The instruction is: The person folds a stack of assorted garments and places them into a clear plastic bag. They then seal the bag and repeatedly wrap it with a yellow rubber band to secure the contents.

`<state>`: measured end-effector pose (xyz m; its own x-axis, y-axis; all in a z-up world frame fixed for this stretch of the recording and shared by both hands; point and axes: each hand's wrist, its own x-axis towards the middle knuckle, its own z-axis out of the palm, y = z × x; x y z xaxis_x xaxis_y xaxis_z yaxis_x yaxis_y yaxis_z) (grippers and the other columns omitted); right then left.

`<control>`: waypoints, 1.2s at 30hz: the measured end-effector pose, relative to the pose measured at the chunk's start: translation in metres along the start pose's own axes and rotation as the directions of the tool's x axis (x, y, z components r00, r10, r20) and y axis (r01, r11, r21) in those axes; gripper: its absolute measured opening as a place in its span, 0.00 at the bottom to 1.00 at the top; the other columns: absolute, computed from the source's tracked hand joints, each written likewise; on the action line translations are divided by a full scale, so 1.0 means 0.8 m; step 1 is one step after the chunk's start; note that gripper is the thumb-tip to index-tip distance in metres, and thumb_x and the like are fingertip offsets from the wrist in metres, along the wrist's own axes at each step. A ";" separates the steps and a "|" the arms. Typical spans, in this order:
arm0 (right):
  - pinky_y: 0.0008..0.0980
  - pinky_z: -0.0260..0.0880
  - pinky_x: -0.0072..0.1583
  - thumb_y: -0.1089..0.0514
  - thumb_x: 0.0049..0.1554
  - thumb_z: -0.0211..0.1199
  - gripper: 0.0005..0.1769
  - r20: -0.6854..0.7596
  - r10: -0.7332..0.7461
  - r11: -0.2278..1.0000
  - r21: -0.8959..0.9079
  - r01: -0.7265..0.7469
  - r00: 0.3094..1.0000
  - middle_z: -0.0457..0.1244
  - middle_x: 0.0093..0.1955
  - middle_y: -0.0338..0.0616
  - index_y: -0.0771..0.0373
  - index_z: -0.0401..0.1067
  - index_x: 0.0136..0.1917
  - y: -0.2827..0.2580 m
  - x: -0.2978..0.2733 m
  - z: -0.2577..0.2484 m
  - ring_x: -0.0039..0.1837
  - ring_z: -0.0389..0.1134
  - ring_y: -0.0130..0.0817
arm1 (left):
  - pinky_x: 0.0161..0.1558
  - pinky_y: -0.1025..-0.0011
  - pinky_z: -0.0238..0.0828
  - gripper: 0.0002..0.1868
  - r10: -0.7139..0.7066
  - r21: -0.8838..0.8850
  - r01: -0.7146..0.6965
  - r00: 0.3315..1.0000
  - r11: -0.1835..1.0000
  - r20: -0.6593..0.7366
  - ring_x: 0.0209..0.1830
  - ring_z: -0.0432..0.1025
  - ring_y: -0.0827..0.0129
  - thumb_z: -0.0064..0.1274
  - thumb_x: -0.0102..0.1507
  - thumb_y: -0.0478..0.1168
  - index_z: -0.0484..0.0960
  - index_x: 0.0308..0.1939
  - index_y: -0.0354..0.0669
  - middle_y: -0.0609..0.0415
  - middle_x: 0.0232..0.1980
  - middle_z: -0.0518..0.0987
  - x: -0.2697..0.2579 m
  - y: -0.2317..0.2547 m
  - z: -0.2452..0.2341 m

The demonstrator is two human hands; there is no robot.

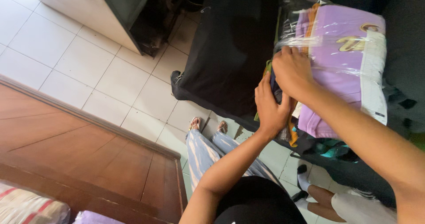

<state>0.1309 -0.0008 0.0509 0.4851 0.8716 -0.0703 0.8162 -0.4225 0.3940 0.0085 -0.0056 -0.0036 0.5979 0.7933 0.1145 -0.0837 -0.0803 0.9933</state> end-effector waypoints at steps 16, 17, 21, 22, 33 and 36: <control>0.46 0.71 0.53 0.55 0.60 0.64 0.09 0.049 0.024 0.959 0.282 -0.037 0.998 0.65 0.53 0.47 0.62 0.78 0.50 0.030 -0.034 -0.043 0.55 0.69 0.47 | 0.68 0.53 0.58 0.28 0.163 0.055 -0.160 0.984 0.986 -0.065 0.63 0.65 0.47 0.60 0.63 0.42 0.71 0.63 0.32 0.41 0.63 0.73 -0.017 0.021 0.015; 0.45 0.72 0.53 0.55 0.61 0.65 0.09 0.055 0.015 0.981 0.192 -0.025 0.998 0.65 0.53 0.46 0.62 0.79 0.47 0.024 -0.029 -0.038 0.56 0.70 0.45 | 0.68 0.52 0.57 0.28 0.164 0.053 -0.161 0.985 0.985 -0.053 0.63 0.65 0.47 0.60 0.62 0.43 0.71 0.62 0.32 0.41 0.63 0.73 -0.018 0.020 0.014; 0.37 0.75 0.47 0.55 0.42 0.69 0.12 0.085 -0.106 0.977 -0.179 0.119 0.991 0.67 0.57 0.46 0.61 0.80 0.40 0.005 -0.013 -0.016 0.55 0.71 0.43 | 0.67 0.51 0.56 0.27 0.157 0.063 -0.156 0.987 0.986 -0.015 0.62 0.64 0.45 0.60 0.61 0.44 0.71 0.59 0.32 0.39 0.61 0.71 -0.021 0.013 0.014; 0.37 0.74 0.47 0.56 0.42 0.69 0.10 0.093 -0.120 0.966 -0.219 0.138 0.988 0.67 0.56 0.47 0.61 0.80 0.39 0.001 -0.010 -0.011 0.54 0.71 0.43 | 0.68 0.51 0.56 0.27 0.152 0.068 -0.151 0.988 0.986 -0.007 0.62 0.64 0.45 0.60 0.61 0.44 0.70 0.57 0.32 0.39 0.61 0.70 -0.023 0.012 0.015; 0.38 0.73 0.49 0.59 0.44 0.66 0.08 0.075 -0.202 0.975 -0.083 0.208 0.977 0.68 0.44 0.51 0.65 0.78 0.36 -0.019 0.001 0.008 0.49 0.71 0.44 | 0.67 0.57 0.62 0.32 0.041 -0.193 -0.057 0.996 0.979 -0.084 0.64 0.63 0.47 0.63 0.58 0.41 0.64 0.60 0.30 0.36 0.61 0.65 -0.016 -0.004 0.010; 0.38 0.73 0.50 0.59 0.45 0.65 0.08 0.060 -0.132 0.989 -0.065 0.136 0.989 0.68 0.46 0.49 0.64 0.78 0.39 -0.031 -0.012 -0.019 0.53 0.70 0.45 | 0.70 0.57 0.57 0.35 0.042 -0.257 -0.064 0.995 0.964 -0.090 0.67 0.61 0.48 0.61 0.59 0.41 0.61 0.64 0.30 0.37 0.64 0.63 -0.010 -0.003 0.006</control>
<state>0.1014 0.0052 0.0557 0.3910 0.9033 -0.1768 0.8525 -0.2830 0.4395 0.0078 -0.0150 -0.0070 0.5195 0.8406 0.1535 -0.3238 0.0274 0.9457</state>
